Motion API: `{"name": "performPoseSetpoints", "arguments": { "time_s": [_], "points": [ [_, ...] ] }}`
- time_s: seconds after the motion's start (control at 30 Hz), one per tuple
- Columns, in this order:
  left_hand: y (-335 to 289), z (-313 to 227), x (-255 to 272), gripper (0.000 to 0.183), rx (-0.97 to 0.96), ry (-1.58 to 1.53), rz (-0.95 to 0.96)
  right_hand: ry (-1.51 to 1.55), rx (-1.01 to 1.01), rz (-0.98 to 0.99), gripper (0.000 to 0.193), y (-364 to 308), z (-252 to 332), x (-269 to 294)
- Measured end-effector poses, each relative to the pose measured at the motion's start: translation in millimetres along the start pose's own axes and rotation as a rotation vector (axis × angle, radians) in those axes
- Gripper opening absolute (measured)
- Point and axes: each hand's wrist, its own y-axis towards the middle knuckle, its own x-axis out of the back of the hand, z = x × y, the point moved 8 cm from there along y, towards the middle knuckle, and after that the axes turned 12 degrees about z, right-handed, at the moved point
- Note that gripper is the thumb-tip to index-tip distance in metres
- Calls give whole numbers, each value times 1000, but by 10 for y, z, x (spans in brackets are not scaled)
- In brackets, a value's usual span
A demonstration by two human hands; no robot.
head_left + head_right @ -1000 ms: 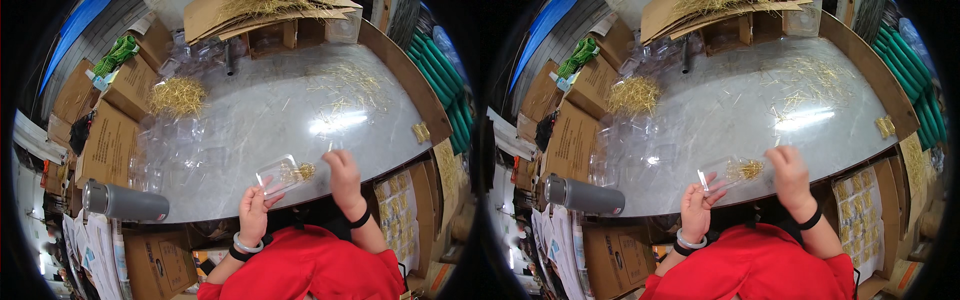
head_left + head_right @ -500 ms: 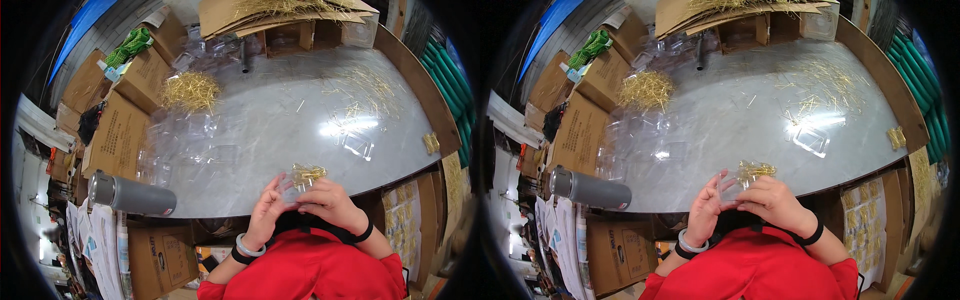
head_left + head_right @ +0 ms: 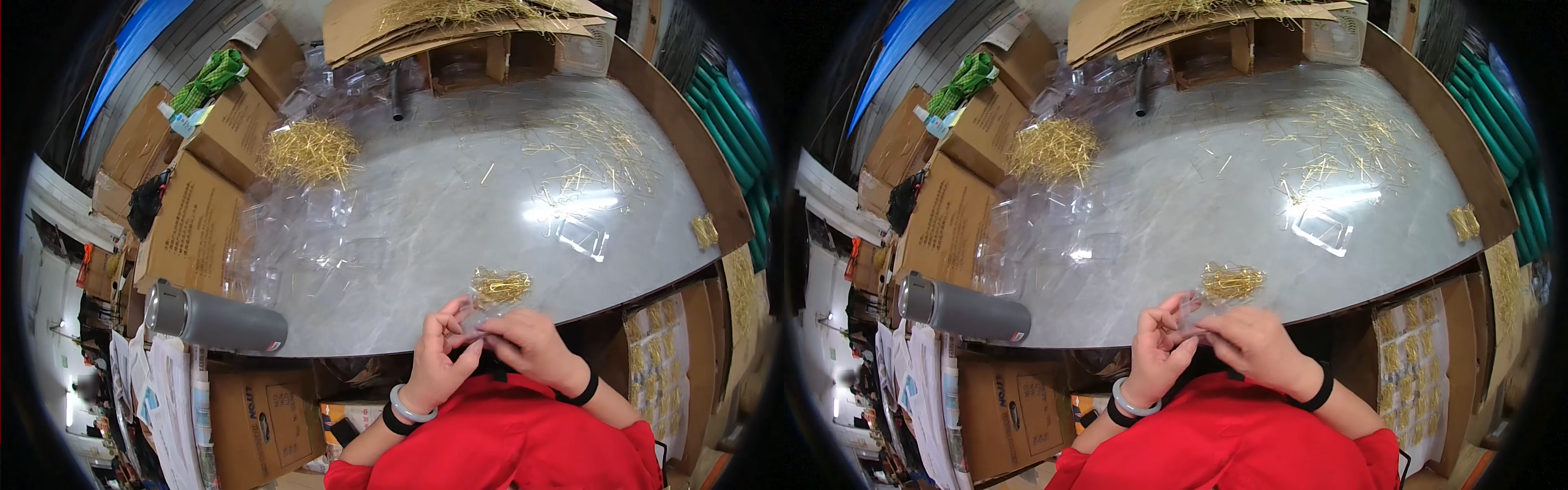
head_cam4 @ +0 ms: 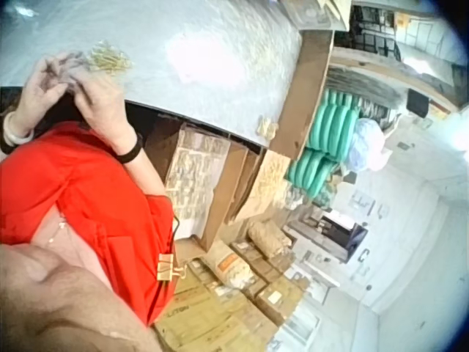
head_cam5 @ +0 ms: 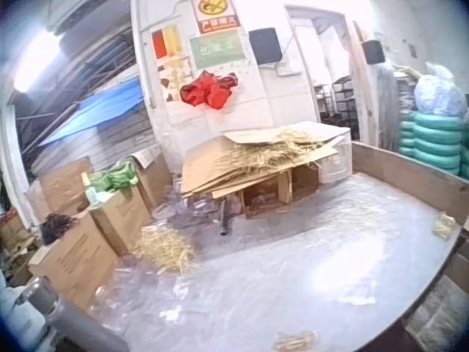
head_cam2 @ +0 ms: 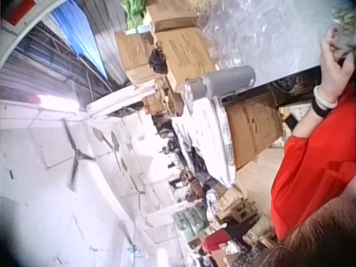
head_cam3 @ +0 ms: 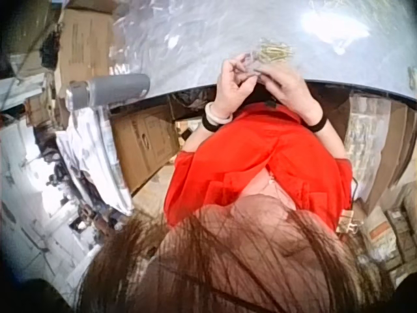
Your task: Sort and pack gold-colored metal pins into small clear plastic boxes.
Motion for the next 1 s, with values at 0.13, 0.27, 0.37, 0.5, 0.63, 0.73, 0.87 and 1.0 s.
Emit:
{"name": "performPoseSetpoints", "arguments": {
  "time_s": [0.13,0.27,0.37,0.5,0.63,0.73,0.87,1.0],
  "points": [
    [6,-357,-141,15,-82,602,86,-198,109,-12,32,1,207,-64],
    [14,-446,-226,11,-115,816,145,-347,137,-102,31,-71,257,-13],
    [-16,-413,-201,15,5,607,129,-453,188,-139,33,-85,360,35],
    [-69,-224,42,23,118,369,16,-410,236,-369,33,-241,374,241],
    [-67,7,486,25,138,-36,-166,-516,39,-569,29,-284,193,657],
    [254,-174,521,35,60,-54,-271,-428,-56,-554,28,97,-6,785],
    [290,-198,447,68,-4,426,-20,-138,-130,-604,24,145,-165,742],
    [269,-93,76,78,28,933,152,-471,-269,-260,25,-159,-235,547]
  ]
}}
